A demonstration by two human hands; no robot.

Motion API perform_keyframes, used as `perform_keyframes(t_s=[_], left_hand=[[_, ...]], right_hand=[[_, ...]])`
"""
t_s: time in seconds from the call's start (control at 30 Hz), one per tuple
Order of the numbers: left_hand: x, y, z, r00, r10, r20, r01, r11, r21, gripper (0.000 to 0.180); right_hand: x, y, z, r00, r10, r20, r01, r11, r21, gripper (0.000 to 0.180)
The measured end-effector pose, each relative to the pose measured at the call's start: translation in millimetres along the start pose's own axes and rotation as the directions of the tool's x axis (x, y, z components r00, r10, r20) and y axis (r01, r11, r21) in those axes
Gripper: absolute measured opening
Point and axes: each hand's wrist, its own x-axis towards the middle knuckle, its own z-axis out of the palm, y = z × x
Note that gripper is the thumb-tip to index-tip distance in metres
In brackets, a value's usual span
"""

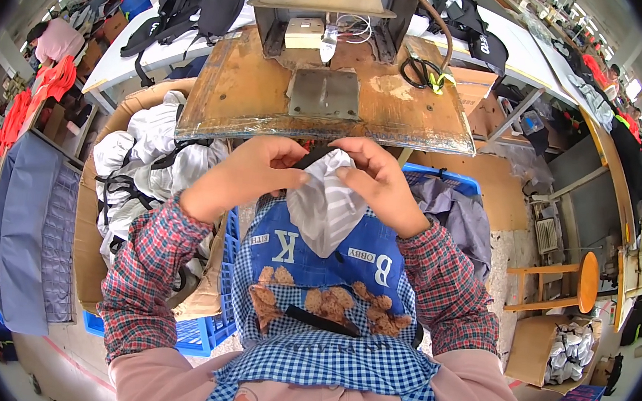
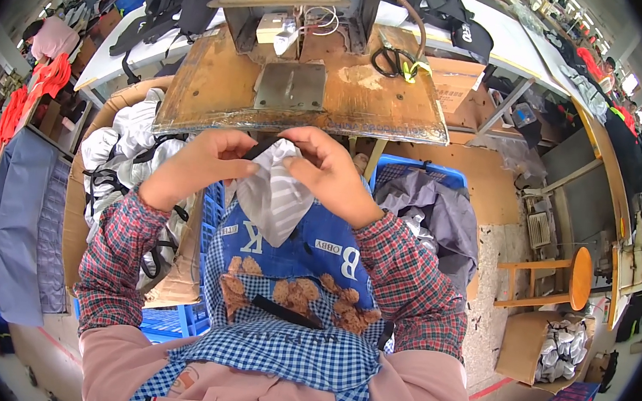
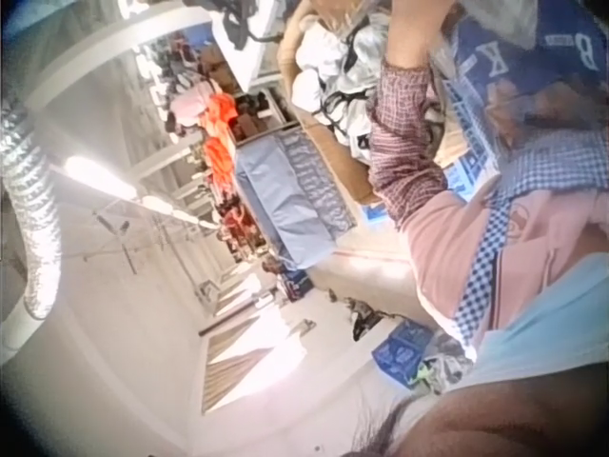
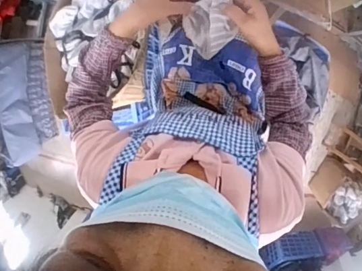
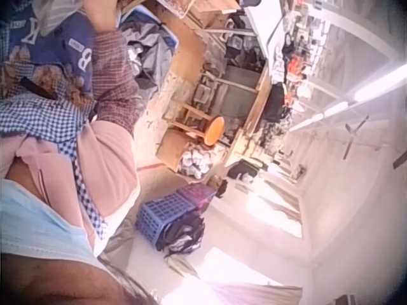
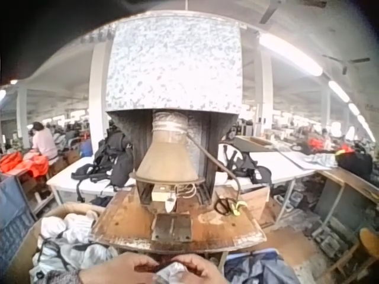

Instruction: Using a heat-sealing machine to attach elastic straps to white fabric masks or pouches.

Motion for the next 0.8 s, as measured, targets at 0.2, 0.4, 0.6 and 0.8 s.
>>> perform_keyframes(t_s=[0.2,0.4,0.6,0.8], left_hand=[[-1.7,-13.5,-6.0,0.993,-0.083,0.086,0.111,0.911,-0.396,0.040],[-0.4,-10.3,-4.9,0.997,-0.047,0.055,0.059,0.973,-0.223,0.030],[3.5,0.7,1.0,0.993,-0.034,0.117,0.033,0.999,0.014,0.025],[1.0,-5.7,13.6,0.997,0.050,0.059,-0.037,0.980,-0.197,0.038]], right_hand=[[-5.5,16.0,-0.5,0.986,0.129,0.107,-0.139,0.985,0.099,0.032],[-3.8,-7.2,-7.6,0.999,0.003,0.051,0.001,0.997,-0.079,0.038],[12.1,-15.4,9.4,0.895,-0.412,0.171,0.436,0.729,-0.528,0.037],[14.8,-10.9,18.5,0.943,-0.332,0.029,0.299,0.806,-0.511,0.015]])
